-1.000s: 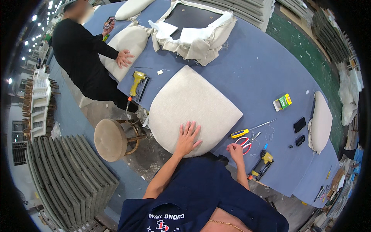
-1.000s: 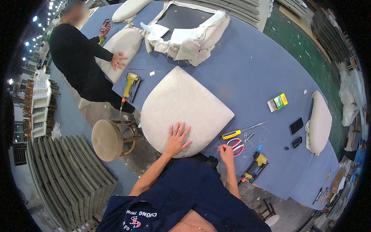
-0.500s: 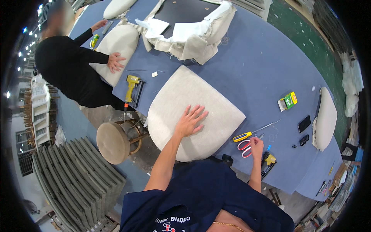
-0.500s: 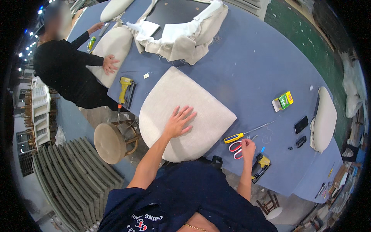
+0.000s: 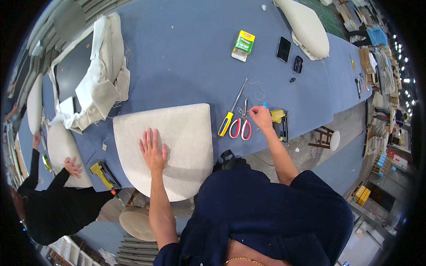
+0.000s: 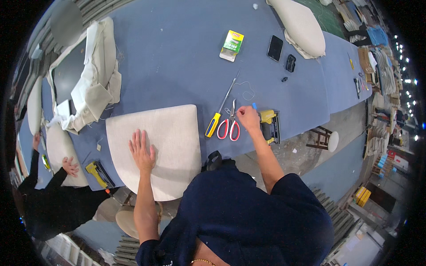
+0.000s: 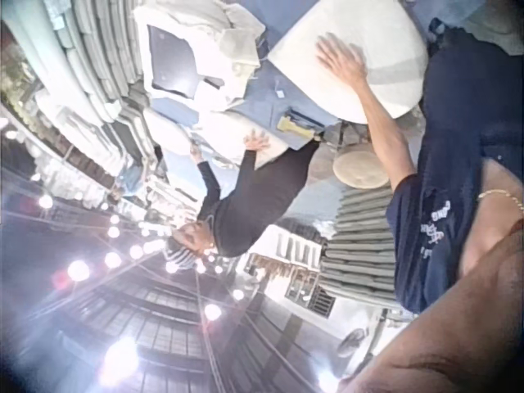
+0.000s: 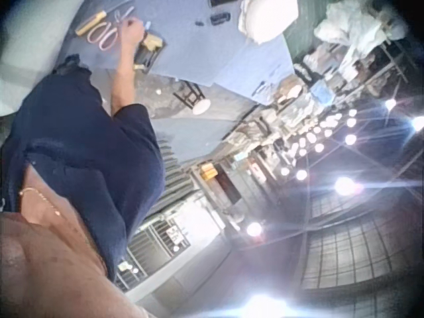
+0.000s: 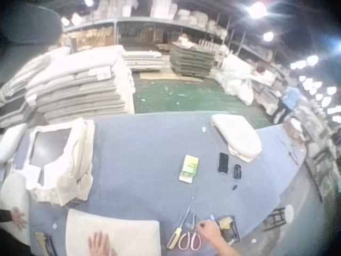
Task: The person covers a foam cushion with fabric, hand-sews the edges, and uses a staple gun to secure the fabric to the cushion frame. They also use a screwdriver to adjust the cushion and handle multiple cushions on the workbench.
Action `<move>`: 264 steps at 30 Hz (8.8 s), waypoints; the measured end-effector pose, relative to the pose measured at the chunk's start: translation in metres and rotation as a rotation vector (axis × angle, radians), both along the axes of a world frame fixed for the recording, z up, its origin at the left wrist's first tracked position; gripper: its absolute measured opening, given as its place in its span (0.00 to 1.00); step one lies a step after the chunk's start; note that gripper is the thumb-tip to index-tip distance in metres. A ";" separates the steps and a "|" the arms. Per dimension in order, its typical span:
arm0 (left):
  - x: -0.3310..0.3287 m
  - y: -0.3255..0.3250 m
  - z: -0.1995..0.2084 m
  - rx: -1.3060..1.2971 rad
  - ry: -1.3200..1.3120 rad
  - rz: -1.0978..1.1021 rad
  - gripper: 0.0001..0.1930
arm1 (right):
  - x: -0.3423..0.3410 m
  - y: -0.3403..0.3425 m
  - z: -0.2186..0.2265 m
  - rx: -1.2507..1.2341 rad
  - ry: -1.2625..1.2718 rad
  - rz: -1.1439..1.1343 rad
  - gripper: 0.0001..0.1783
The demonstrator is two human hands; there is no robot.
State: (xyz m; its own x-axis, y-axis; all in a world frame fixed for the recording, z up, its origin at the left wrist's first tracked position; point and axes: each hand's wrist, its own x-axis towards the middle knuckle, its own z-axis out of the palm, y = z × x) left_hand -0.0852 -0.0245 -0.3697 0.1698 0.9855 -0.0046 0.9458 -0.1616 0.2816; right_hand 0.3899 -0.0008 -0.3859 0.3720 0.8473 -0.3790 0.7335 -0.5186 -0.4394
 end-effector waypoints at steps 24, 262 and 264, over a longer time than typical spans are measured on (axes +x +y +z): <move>0.075 -0.210 0.019 -0.084 -0.060 0.453 0.33 | 0.077 0.175 -0.039 0.168 -0.326 -0.153 0.20; -0.184 0.087 -0.095 0.179 -1.200 0.465 0.15 | -0.471 0.172 -0.018 0.361 0.127 1.335 0.14; -0.183 0.087 -0.095 0.190 -1.217 0.461 0.15 | -0.473 0.172 -0.015 0.352 0.138 1.276 0.14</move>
